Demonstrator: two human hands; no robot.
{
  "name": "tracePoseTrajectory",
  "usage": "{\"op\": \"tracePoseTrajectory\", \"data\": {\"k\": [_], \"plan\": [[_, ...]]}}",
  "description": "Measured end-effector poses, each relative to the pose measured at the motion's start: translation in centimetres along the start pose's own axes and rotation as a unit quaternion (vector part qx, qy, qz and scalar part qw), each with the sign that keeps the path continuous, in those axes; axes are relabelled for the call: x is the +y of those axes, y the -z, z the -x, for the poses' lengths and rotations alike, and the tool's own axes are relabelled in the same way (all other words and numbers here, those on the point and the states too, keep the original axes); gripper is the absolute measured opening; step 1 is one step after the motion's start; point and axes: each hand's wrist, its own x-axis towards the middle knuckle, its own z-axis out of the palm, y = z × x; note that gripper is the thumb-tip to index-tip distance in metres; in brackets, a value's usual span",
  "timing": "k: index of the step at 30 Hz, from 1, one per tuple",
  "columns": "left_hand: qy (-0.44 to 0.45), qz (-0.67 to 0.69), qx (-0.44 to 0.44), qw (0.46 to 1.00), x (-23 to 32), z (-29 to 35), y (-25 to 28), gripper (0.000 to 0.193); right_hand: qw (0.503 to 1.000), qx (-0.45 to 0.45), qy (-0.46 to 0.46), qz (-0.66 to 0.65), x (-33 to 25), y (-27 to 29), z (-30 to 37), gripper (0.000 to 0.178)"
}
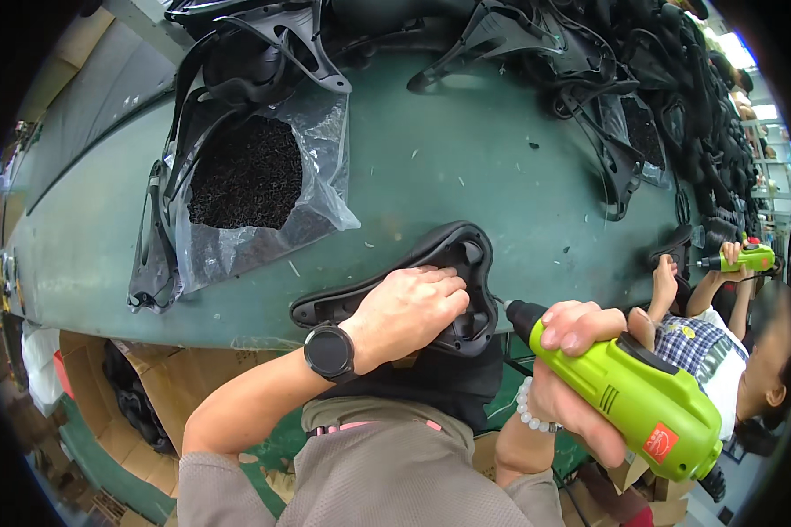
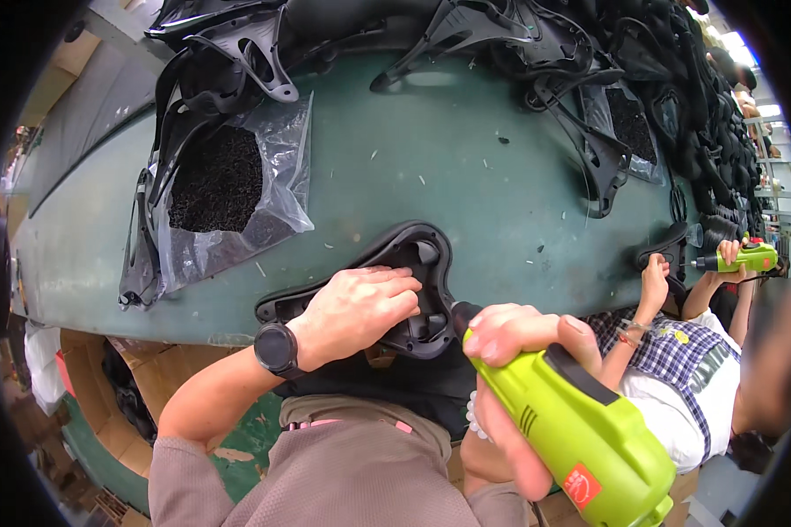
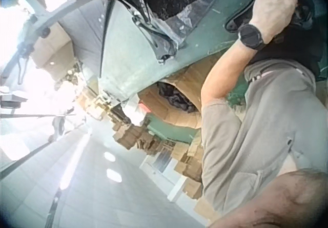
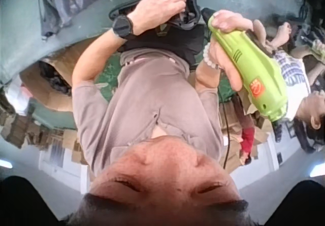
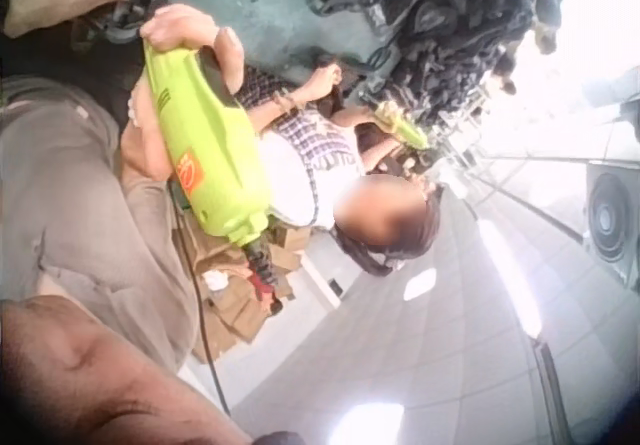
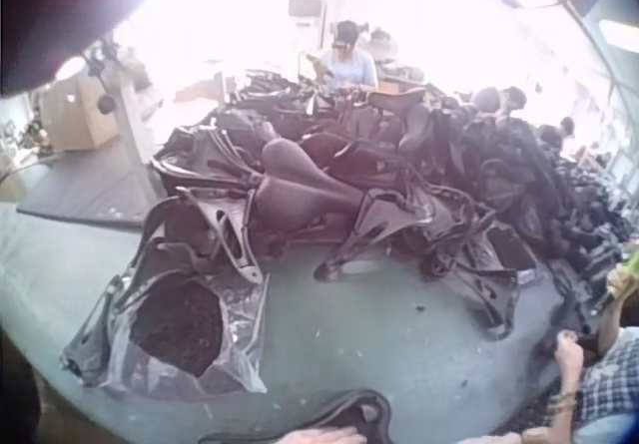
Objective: Assembling bicycle seats by inserting components and securing them with an electric screwdriver.
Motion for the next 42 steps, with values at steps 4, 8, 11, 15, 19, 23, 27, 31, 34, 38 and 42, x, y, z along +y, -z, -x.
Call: {"op": "tracePoseTrajectory", "data": {"k": [4, 8, 11, 15, 19, 23, 27, 31, 34, 38, 42], "plan": [[0.015, 0.007, -0.012, 1.000, -0.1, 0.1, -0.2, 0.011, 0.999, -0.010, 0.006, -0.048, 1.9, -0.1, 0.4, 0.116], [0.022, -0.008, -0.012, 1.000, -0.1, 0.0, -0.3, 0.015, 0.999, -0.010, -0.024, -0.045, 2.9, 0.3, 0.9, 0.106], [0.028, -0.009, -0.013, 0.999, 0.0, 0.1, -0.5, 0.014, 0.996, 0.007, -0.049, -0.072, 3.3, -0.4, 0.9, 0.081], [0.034, -0.013, -0.001, 0.999, 0.0, 0.2, -0.3, 0.014, 1.000, -0.016, -0.025, 0.007, 3.9, -0.6, 1.6, 0.115], [0.038, -0.014, -0.002, 0.999, 0.2, 0.3, -0.6, 0.014, 0.998, -0.051, -0.032, 0.024, 4.2, -0.5, 1.1, 0.115], [0.023, -0.006, 0.022, 0.999, -0.1, 0.1, -0.8, 0.015, 0.996, 0.045, -0.079, 0.015, 2.9, -1.1, 1.7, 0.115], [-0.009, 0.054, 0.070, 0.996, -0.4, 0.4, -0.4, 0.016, 0.991, 0.020, -0.059, -0.119, 2.1, -1.1, 1.6, 0.114], [-0.047, 0.049, 0.088, 0.994, -0.8, 0.1, -0.4, 0.017, 0.984, 0.057, -0.055, -0.160, 1.6, -1.5, 1.3, 0.116], [-0.063, 0.041, 0.090, 0.993, -0.7, 0.1, 0.2, 0.017, 0.981, 0.090, -0.042, -0.167, 1.4, -1.7, 1.0, 0.118], [-0.069, 0.048, 0.096, 0.992, -0.1, 0.7, 1.4, 0.025, 0.973, 0.126, -0.048, -0.186, 0.4, -1.8, 0.3, 0.117], [0.022, -0.078, 0.198, 0.977, -2.3, 1.8, 6.6, 0.051, 0.983, 0.098, -0.018, -0.154, -0.1, -1.2, 0.1, 0.116]]}}
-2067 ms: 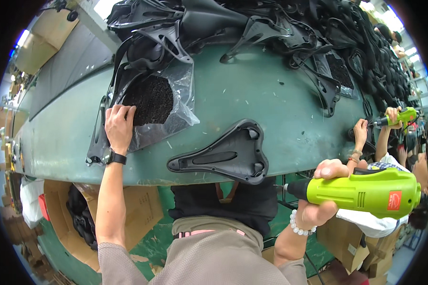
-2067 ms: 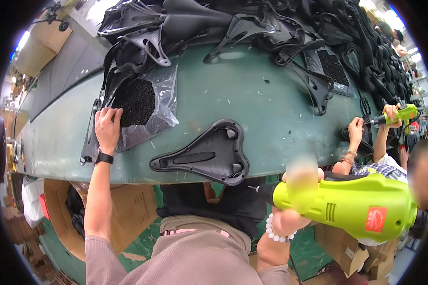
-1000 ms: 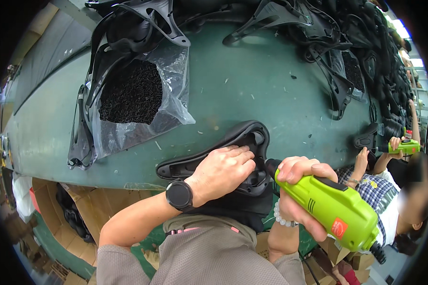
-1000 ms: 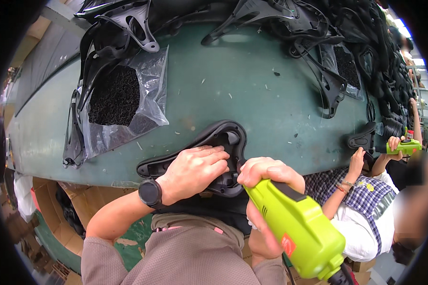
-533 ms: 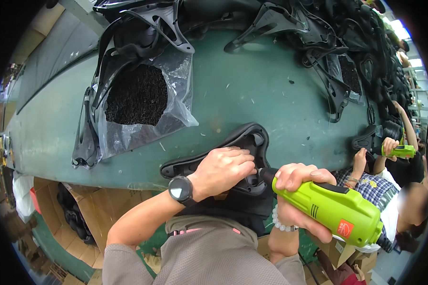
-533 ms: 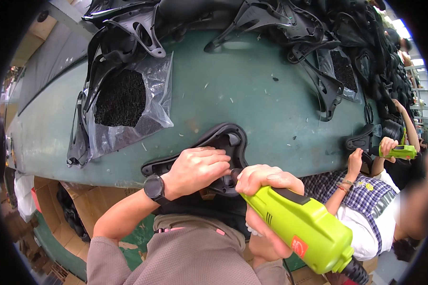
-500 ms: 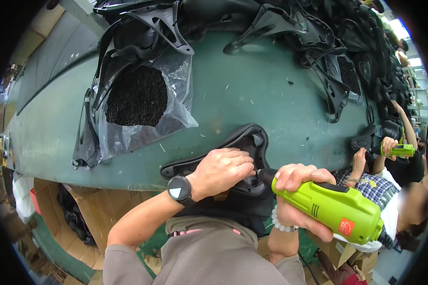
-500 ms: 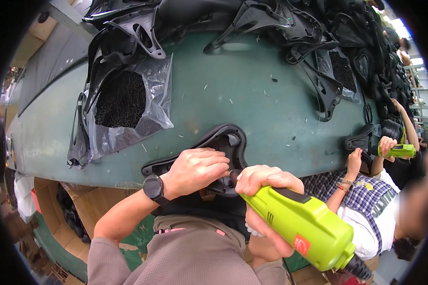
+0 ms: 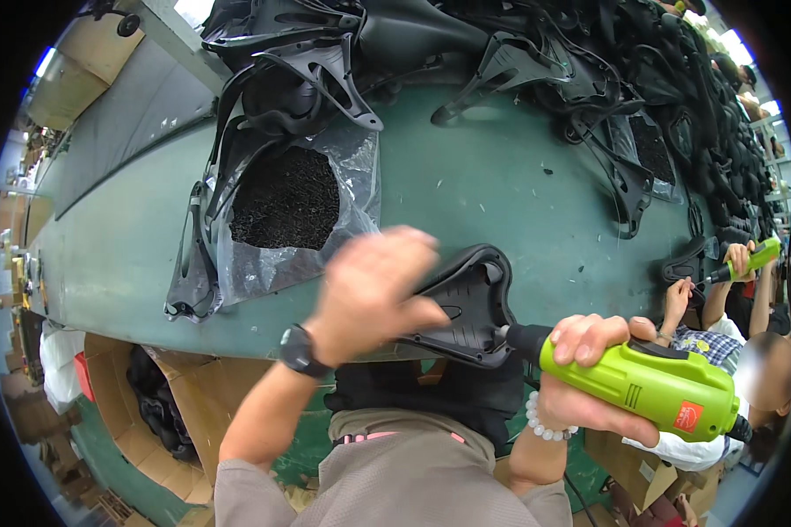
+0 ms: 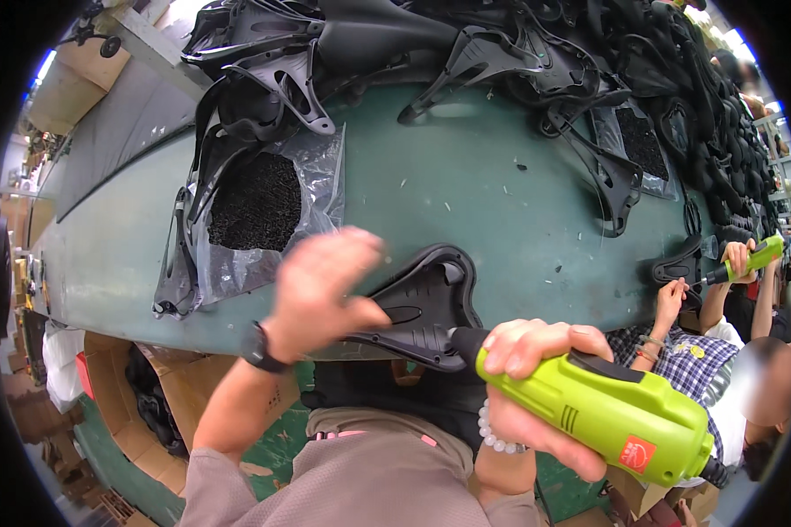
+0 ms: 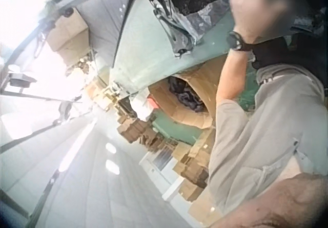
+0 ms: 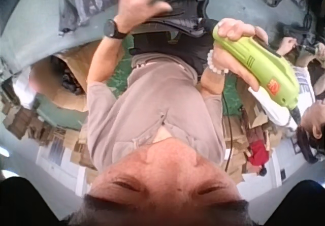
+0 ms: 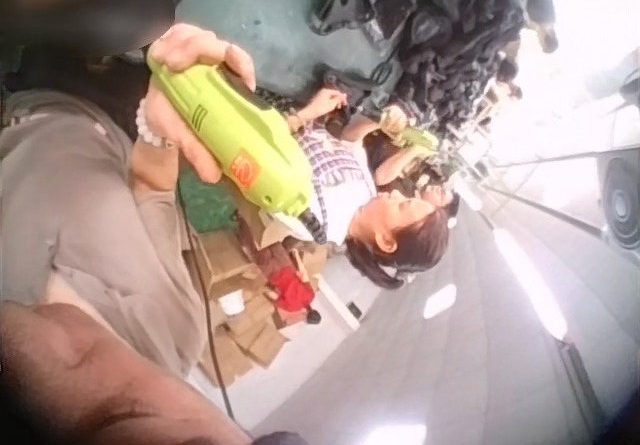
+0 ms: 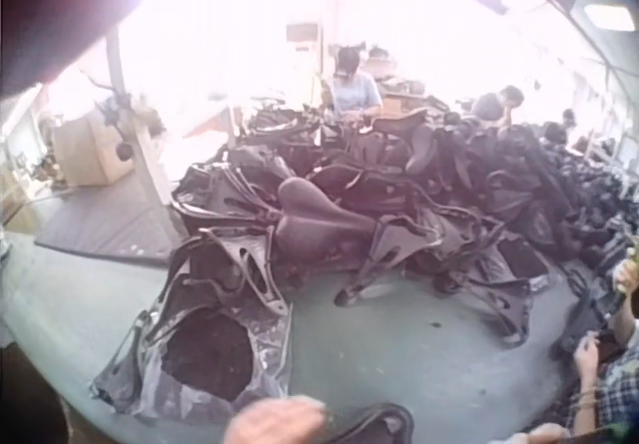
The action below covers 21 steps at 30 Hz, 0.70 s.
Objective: Assembling bicycle seats by inserting components and securing them with an electric screwdriver.
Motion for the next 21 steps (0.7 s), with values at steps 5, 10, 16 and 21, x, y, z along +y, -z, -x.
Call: {"op": "tracePoseTrajectory", "data": {"k": [5, 10, 16, 21], "plan": [[0.261, -0.393, -0.022, 0.882, -11.9, 5.7, 6.3, 0.051, 1.000, -0.004, 0.022, 0.017, 0.6, 1.6, -1.7, 0.130], [0.252, -0.357, -0.016, 0.899, -13.2, 7.2, 7.3, 0.019, 0.999, -0.002, 0.038, -0.007, 3.8, 2.4, -3.2, 0.130], [0.211, -0.338, 0.082, 0.913, -12.6, 6.5, 6.5, 0.011, 0.999, 0.026, -0.019, 0.002, 6.2, 2.8, -3.6, 0.121], [0.212, -0.142, 0.060, 0.965, -6.5, 2.7, 2.7, 0.011, 0.998, 0.041, -0.045, 0.034, 7.5, 3.6, -3.3, 0.121]]}}
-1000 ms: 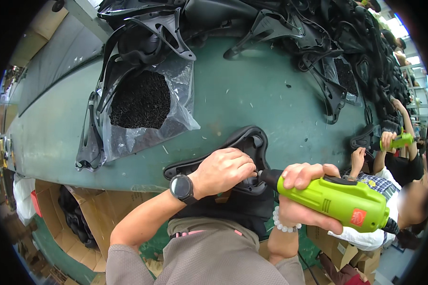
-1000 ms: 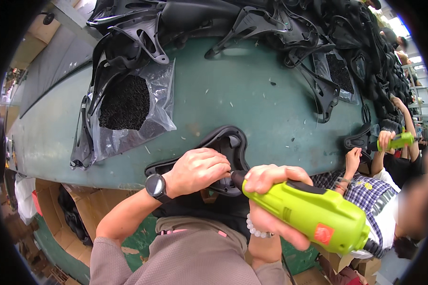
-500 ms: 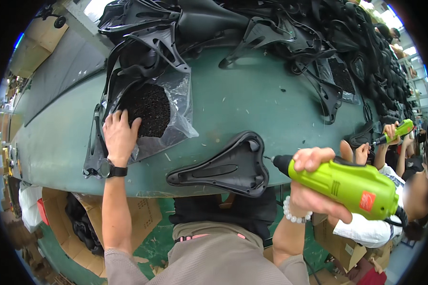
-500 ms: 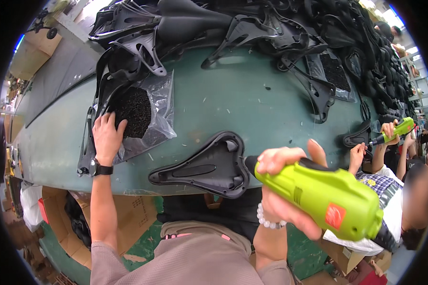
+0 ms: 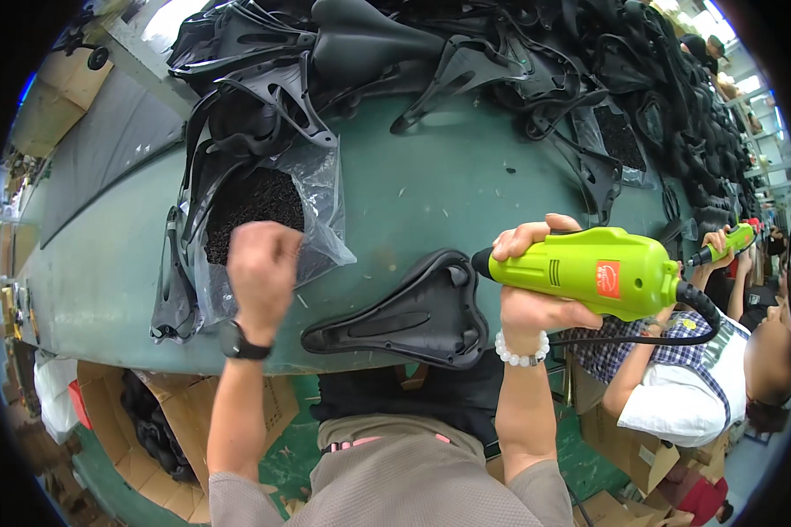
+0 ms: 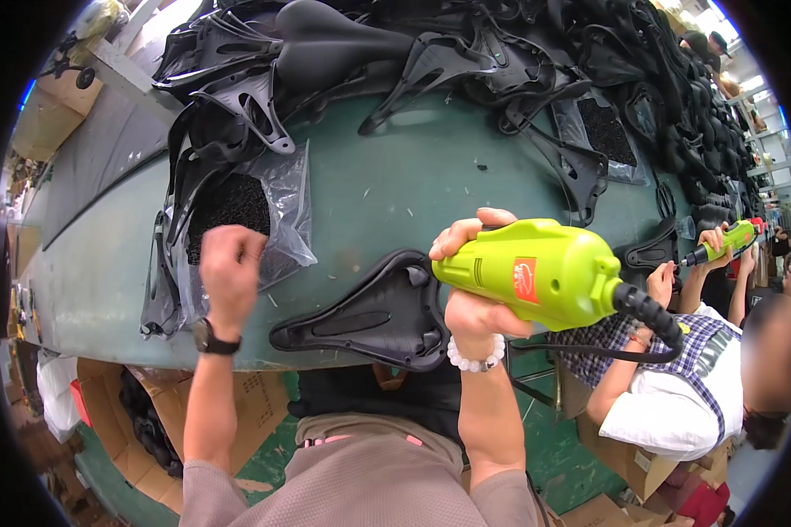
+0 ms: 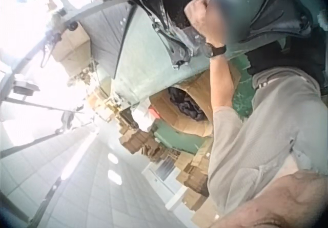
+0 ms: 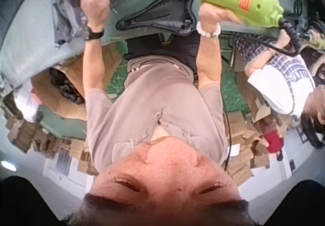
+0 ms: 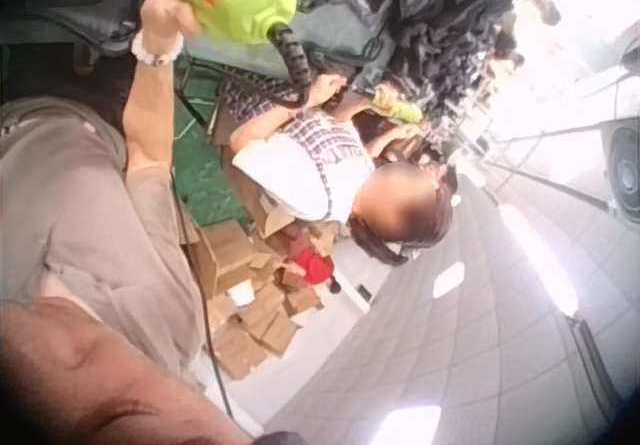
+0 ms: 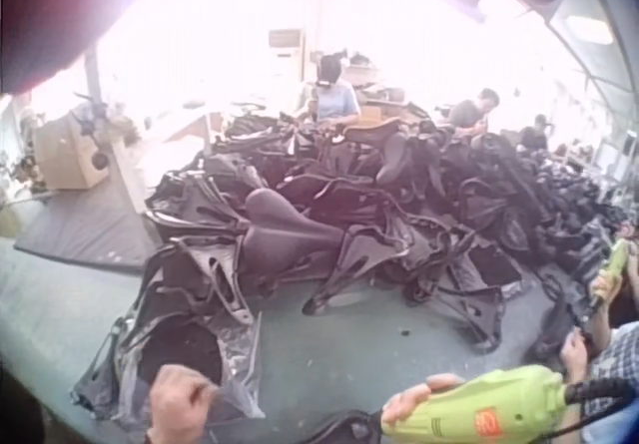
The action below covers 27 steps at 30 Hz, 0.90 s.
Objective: Assembling bicycle seats by inserting components and securing them with an electric screwdriver.
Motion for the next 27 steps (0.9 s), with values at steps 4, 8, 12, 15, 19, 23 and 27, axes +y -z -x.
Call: {"op": "tracePoseTrajectory", "data": {"k": [4, 8, 12, 15, 19, 23, 27], "plan": [[-0.129, 0.173, -0.090, 0.972, 9.8, 0.2, -2.8, 0.018, 0.995, 0.056, -0.023, 0.080, -0.9, -0.6, -0.3, 0.123], [-0.027, 0.216, -0.171, 0.961, 11.8, 2.9, -6.3, 0.019, 0.997, 0.015, -0.060, -0.041, 1.0, -0.5, 0.8, 0.109], [-0.027, 0.211, -0.157, 0.964, 11.3, 3.9, -6.2, 0.017, 0.994, 0.000, -0.094, 0.058, 3.3, 0.6, 2.5, 0.061], [-0.060, 0.189, -0.156, 0.968, 11.3, 3.8, -6.7, 0.017, 0.995, -0.067, -0.059, 0.035, 2.4, 0.1, 1.5, 0.044], [-0.042, 0.191, -0.175, 0.965, 11.2, 3.8, -6.6, 0.015, 0.975, 0.021, -0.004, 0.220, 1.4, -1.2, 1.9, 0.044], [-0.081, 0.185, -0.121, 0.972, 11.4, 4.0, -5.9, 0.014, 0.994, -0.013, -0.097, 0.048, 4.0, 0.7, 2.4, 0.054], [-0.070, 0.215, -0.153, 0.962, 11.8, 4.2, -6.2, 0.015, 0.993, 0.043, -0.074, -0.079, 1.6, 0.0, 2.2, 0.048]]}}
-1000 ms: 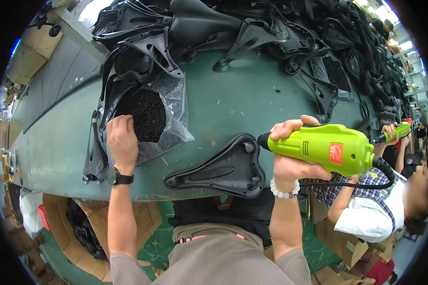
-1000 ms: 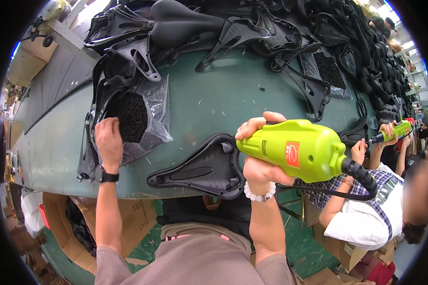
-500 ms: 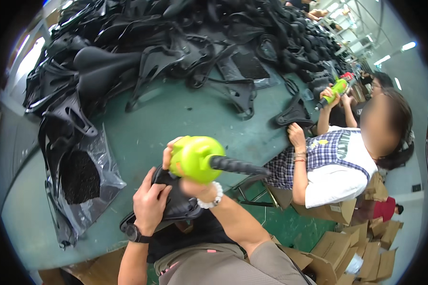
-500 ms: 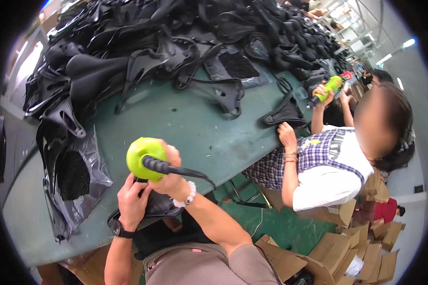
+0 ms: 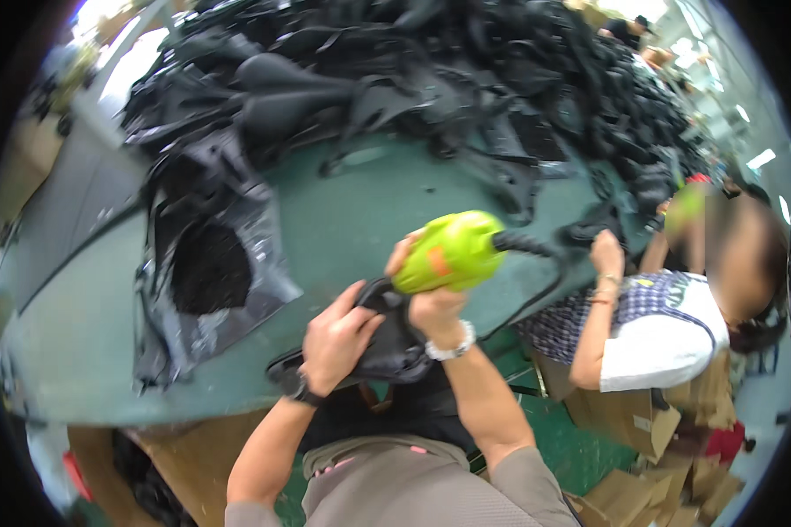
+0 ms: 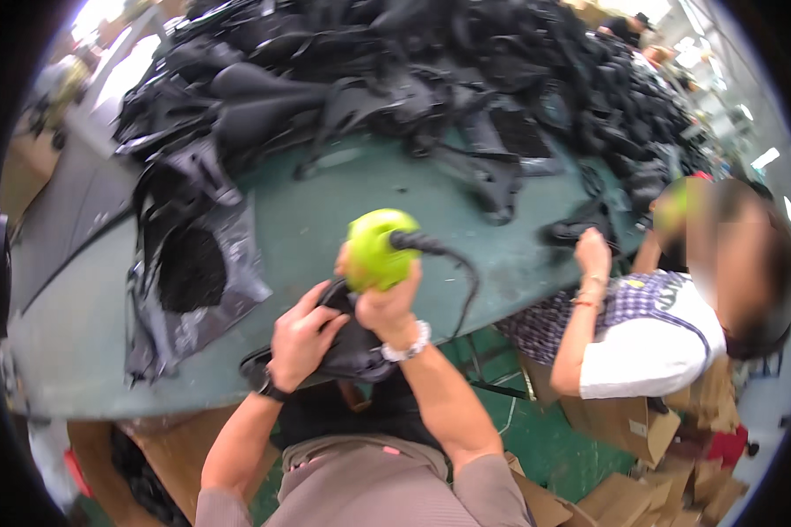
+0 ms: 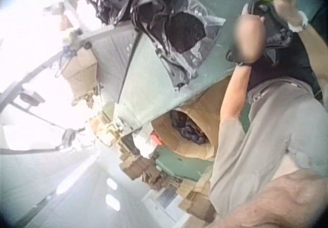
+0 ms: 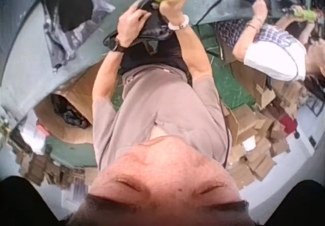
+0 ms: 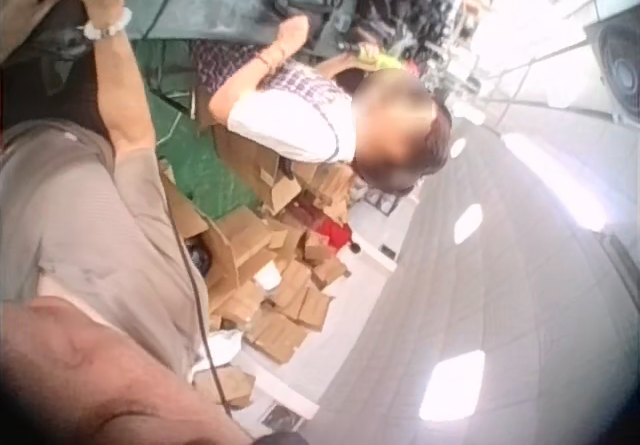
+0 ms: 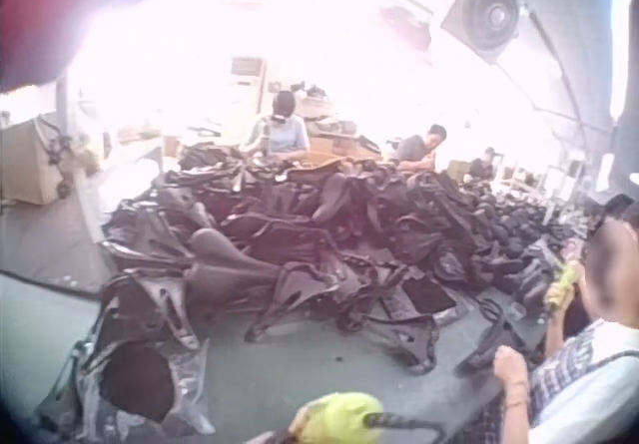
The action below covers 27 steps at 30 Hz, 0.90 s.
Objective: Assembling bicycle seats by inserting components and securing them with an electric screwdriver.
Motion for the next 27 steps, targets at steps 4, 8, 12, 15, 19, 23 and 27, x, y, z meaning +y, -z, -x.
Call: {"op": "tracePoseTrajectory", "data": {"k": [4, 8, 12, 15, 19, 23, 27], "plan": [[-0.020, 0.009, 0.023, 0.999, -0.8, 0.6, 0.0, 0.016, 0.994, -0.081, 0.053, 0.047, -1.3, -2.1, -0.4, 0.069], [-0.027, -0.024, 0.032, 0.999, -0.7, 0.5, 0.7, 0.017, 0.984, -0.117, -0.073, 0.110, -5.6, -3.5, 0.6, 0.105], [-0.088, -0.049, 0.060, 0.993, -0.7, 0.4, 1.0, 0.016, 0.995, -0.100, 0.010, 0.025, -3.8, -3.5, 2.0, 0.122], [-0.098, -0.036, 0.062, 0.993, -0.7, 0.4, 1.0, 0.014, 0.994, -0.104, 0.005, 0.033, -3.8, -4.0, 2.6, 0.122], [-0.131, -0.051, 0.051, 0.989, -0.3, 0.4, 1.4, 0.012, 0.991, -0.107, 0.008, 0.073, -4.2, -4.3, 3.1, 0.123], [-0.149, -0.076, 0.046, 0.985, 0.0, 0.0, 2.1, 0.012, 0.996, -0.068, 0.038, 0.052, -4.5, -5.5, 2.9, 0.120], [-0.149, -0.071, 0.035, 0.986, -0.1, 0.3, 2.4, 0.014, 0.996, -0.069, 0.051, 0.028, -4.1, -5.3, 2.5, 0.115]]}}
